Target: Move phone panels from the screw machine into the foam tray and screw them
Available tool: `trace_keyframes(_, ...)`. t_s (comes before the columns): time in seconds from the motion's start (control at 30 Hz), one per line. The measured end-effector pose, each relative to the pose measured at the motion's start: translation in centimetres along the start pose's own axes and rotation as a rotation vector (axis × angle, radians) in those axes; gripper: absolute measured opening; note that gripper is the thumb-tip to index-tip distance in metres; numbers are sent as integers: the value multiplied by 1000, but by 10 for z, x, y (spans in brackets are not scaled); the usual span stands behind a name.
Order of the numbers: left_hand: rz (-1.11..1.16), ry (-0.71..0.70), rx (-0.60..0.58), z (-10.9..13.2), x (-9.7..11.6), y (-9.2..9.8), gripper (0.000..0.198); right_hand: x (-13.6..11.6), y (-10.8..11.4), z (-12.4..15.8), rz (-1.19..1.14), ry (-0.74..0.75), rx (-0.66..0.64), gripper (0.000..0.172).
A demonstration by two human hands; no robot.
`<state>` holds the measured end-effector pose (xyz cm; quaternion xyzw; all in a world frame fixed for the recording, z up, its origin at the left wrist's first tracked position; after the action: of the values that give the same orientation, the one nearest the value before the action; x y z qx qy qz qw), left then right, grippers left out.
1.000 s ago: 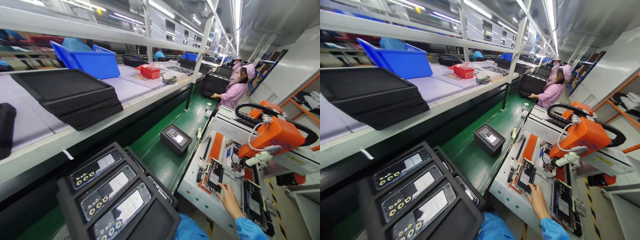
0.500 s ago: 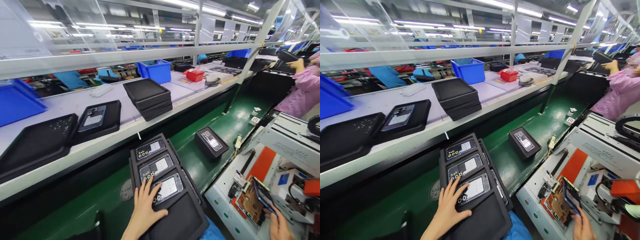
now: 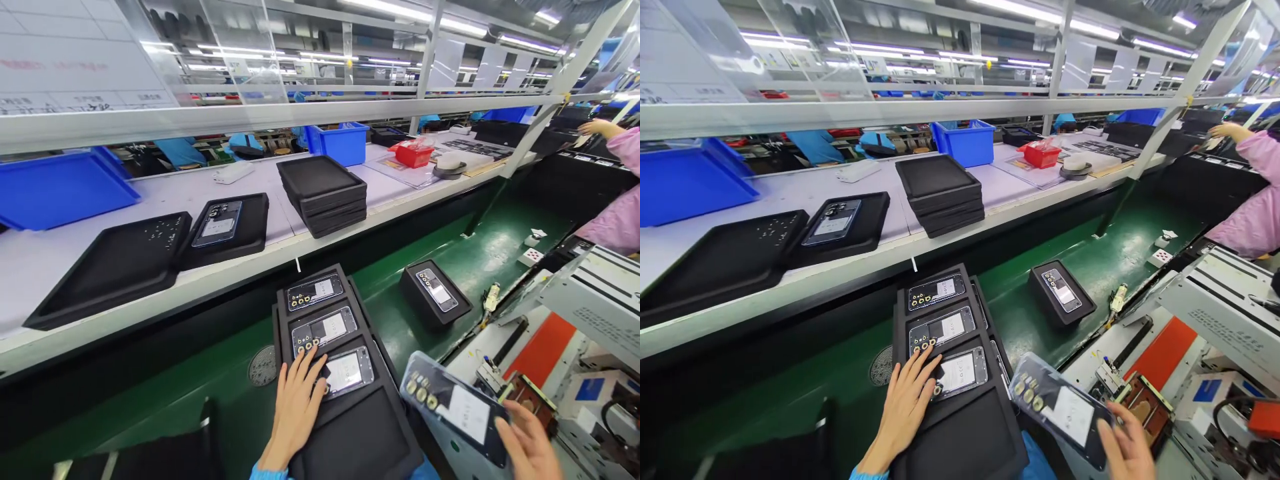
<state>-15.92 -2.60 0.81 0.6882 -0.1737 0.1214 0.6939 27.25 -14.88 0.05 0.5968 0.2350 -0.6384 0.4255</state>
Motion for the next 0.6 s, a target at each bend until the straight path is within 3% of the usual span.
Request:
trace_keyframes(0.13, 58, 18, -54, 2, 7, 8, 52, -27, -112, 31, -223, -183, -243, 65)
trace_keyframes(0.23, 98, 44, -111, 4, 9, 8, 56, -27, -166, 52, -167, -131, -431, 60)
trace_keyframes(0.33, 75, 66, -100, 4, 8, 2, 58, -14, -186, 63, 104, 90, -541, 46)
trace_keyframes(0.43, 9, 74, -57, 3, 12, -4, 58, -10, -190, 66, 388, 383, -490, 34)
trace_keyframes(0.53, -55, 43, 14, 7, 25, -4, 56, -30, -191, 70, 555, 805, -400, 33)
trace_keyframes(0.6, -123, 11, 73, 12, 34, -1, 54, -45, -184, 60, 574, 941, -345, 26)
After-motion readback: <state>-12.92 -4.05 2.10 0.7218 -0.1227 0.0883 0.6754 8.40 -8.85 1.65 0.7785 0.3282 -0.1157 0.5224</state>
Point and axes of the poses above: each hand's wrist, its own z-axis away from the middle knuckle, its own y-axis out of the back of the hand, x = y × z, the point moved 5 cm from there along -z, towards the middle knuckle, and after that the axes turned 2 degrees about x, right-handed, at the moved point
